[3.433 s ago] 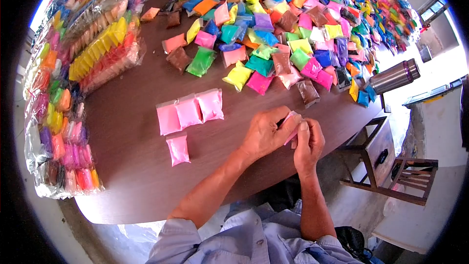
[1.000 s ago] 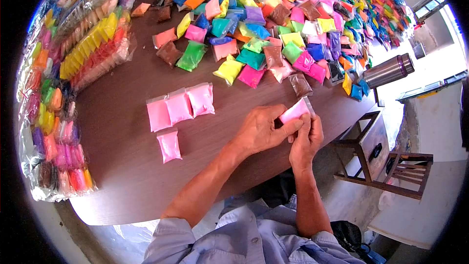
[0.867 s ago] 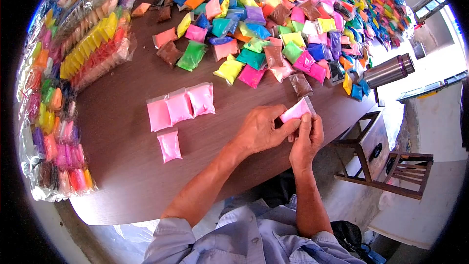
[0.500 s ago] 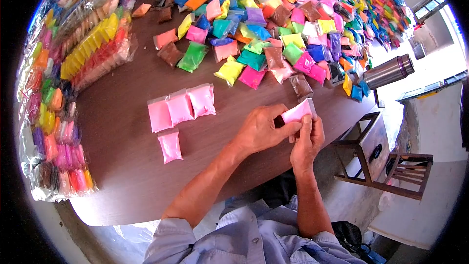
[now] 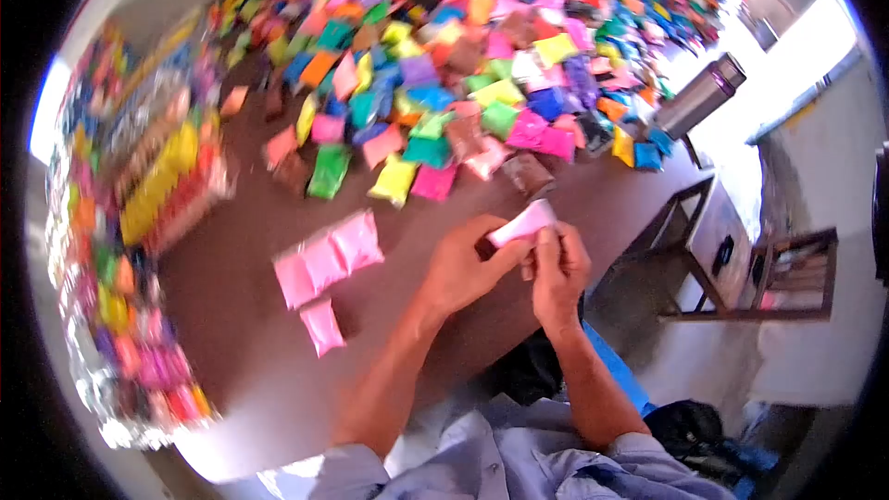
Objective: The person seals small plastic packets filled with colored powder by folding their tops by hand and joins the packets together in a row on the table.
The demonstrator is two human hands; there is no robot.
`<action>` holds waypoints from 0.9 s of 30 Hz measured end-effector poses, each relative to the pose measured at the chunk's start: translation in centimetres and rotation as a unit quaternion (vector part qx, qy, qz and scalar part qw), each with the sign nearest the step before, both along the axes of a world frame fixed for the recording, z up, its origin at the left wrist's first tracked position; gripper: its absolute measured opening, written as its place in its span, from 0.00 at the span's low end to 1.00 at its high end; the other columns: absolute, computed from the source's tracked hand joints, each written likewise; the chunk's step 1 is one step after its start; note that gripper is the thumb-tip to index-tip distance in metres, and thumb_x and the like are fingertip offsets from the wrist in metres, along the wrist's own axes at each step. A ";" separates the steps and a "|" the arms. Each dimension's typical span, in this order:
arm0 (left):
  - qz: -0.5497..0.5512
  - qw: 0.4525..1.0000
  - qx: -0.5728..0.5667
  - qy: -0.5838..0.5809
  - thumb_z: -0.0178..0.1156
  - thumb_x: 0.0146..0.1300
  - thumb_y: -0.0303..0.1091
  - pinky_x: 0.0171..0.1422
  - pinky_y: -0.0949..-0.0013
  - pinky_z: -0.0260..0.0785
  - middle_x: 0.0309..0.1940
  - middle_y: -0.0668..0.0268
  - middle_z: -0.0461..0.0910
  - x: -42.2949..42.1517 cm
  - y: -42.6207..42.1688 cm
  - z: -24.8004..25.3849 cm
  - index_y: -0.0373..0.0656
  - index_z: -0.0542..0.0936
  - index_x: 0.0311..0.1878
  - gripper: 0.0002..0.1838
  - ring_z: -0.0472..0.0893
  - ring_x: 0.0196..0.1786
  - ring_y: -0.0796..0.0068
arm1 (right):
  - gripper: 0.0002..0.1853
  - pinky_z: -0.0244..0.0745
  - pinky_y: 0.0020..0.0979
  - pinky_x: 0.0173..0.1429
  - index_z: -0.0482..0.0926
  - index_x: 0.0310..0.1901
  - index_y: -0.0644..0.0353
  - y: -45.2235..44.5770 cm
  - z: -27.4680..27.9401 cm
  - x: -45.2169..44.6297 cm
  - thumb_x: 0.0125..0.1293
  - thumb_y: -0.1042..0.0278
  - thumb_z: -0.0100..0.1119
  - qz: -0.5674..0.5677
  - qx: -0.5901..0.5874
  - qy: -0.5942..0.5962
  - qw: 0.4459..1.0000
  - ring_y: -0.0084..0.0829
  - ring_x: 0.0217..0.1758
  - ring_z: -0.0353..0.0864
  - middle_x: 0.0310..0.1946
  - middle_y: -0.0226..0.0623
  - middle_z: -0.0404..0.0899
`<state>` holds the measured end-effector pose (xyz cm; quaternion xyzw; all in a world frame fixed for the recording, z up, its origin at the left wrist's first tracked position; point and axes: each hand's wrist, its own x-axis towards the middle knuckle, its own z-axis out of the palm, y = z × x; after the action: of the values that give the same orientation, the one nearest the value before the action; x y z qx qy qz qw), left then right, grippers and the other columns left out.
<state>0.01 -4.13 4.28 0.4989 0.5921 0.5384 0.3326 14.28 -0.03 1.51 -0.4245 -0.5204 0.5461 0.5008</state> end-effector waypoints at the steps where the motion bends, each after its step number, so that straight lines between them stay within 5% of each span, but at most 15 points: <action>1: -0.008 0.999 -0.022 -0.034 0.70 0.70 0.37 0.36 0.73 0.70 0.30 0.72 0.83 0.0 0.0 0.0 0.38 0.87 0.45 0.11 0.77 0.33 0.85 | 0.08 0.67 0.20 0.28 0.79 0.47 0.61 -0.1 -0.4 0.2 0.81 0.65 0.56 0.016 -0.016 0.009 1.000 0.14 0.26 0.72 0.29 0.26 0.78; 11: 0.022 0.999 -0.028 -0.031 0.65 0.73 0.35 0.34 0.77 0.64 0.28 0.77 0.79 0.8 -1.2 1.7 0.37 0.86 0.42 0.10 0.72 0.30 0.89 | 0.12 0.76 0.22 0.41 0.79 0.55 0.67 -0.5 -0.3 0.4 0.78 0.68 0.58 0.083 0.073 -0.024 0.994 0.14 0.39 0.78 0.38 0.28 0.81; 12: 0.048 0.998 -0.040 -0.014 0.65 0.73 0.35 0.35 0.77 0.65 0.28 0.76 0.80 1.3 -1.8 2.5 0.37 0.86 0.42 0.10 0.73 0.30 0.88 | 0.10 0.72 0.32 0.33 0.81 0.46 0.65 -0.9 0.3 -0.1 0.74 0.65 0.62 0.028 0.102 0.017 0.994 0.25 0.29 0.77 0.29 0.39 0.79; 16: 0.090 0.994 -0.062 -0.013 0.65 0.71 0.35 0.36 0.76 0.68 0.30 0.73 0.82 1.9 -4.8 3.3 0.36 0.85 0.43 0.10 0.76 0.32 0.86 | 0.10 0.73 0.39 0.34 0.79 0.40 0.65 -3.0 1.5 0.9 0.71 0.65 0.63 0.104 0.151 -0.046 0.982 0.41 0.28 0.80 0.31 0.49 0.79; 19: 0.113 0.987 -0.102 -0.048 0.64 0.73 0.35 0.40 0.77 0.68 0.33 0.72 0.83 3.3 -7.4 4.5 0.36 0.85 0.42 0.10 0.76 0.35 0.86 | 0.10 0.73 0.40 0.33 0.78 0.39 0.64 -4.7 2.4 2.1 0.71 0.64 0.63 0.172 0.090 -0.051 0.980 0.45 0.28 0.80 0.30 0.49 0.79; 23: 0.156 0.983 -0.070 -0.068 0.64 0.73 0.37 0.40 0.78 0.67 0.32 0.73 0.82 5.6 -9.8 4.2 0.37 0.85 0.41 0.11 0.75 0.34 0.86 | 0.11 0.73 0.40 0.33 0.80 0.38 0.63 -6.5 1.1 2.6 0.71 0.62 0.63 0.159 0.126 -0.026 0.979 0.44 0.29 0.80 0.29 0.48 0.79; 24: 0.175 0.980 -0.076 -0.048 0.64 0.70 0.36 0.44 0.72 0.73 0.34 0.68 0.84 5.4 -10.6 3.2 0.34 0.85 0.44 0.12 0.79 0.38 0.81 | 0.10 0.74 0.30 0.36 0.82 0.45 0.64 -6.6 0.1 2.9 0.70 0.66 0.66 0.184 0.125 -0.049 0.974 0.24 0.30 0.78 0.31 0.38 0.81; 25: 0.179 0.980 -0.077 -0.044 0.64 0.70 0.36 0.44 0.72 0.73 0.34 0.68 0.84 5.3 -10.9 2.4 0.34 0.85 0.44 0.12 0.79 0.38 0.81 | 0.10 0.74 0.30 0.36 0.82 0.45 0.64 -6.8 0.5 3.2 0.70 0.66 0.66 0.187 0.125 -0.044 0.973 0.24 0.30 0.78 0.31 0.38 0.81; 27: 0.184 0.980 -0.071 -0.025 0.64 0.70 0.36 0.45 0.72 0.73 0.35 0.68 0.85 5.5 -11.3 1.7 0.33 0.85 0.45 0.13 0.80 0.39 0.80 | 0.12 0.77 0.42 0.38 0.83 0.42 0.63 -6.8 1.4 3.8 0.70 0.61 0.64 0.195 0.111 -0.026 0.974 0.48 0.34 0.84 0.34 0.50 0.83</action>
<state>5.53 -15.45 5.94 0.3432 0.7021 0.5591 0.2769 18.07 -6.81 2.94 -0.2704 -0.6638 0.5606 0.4147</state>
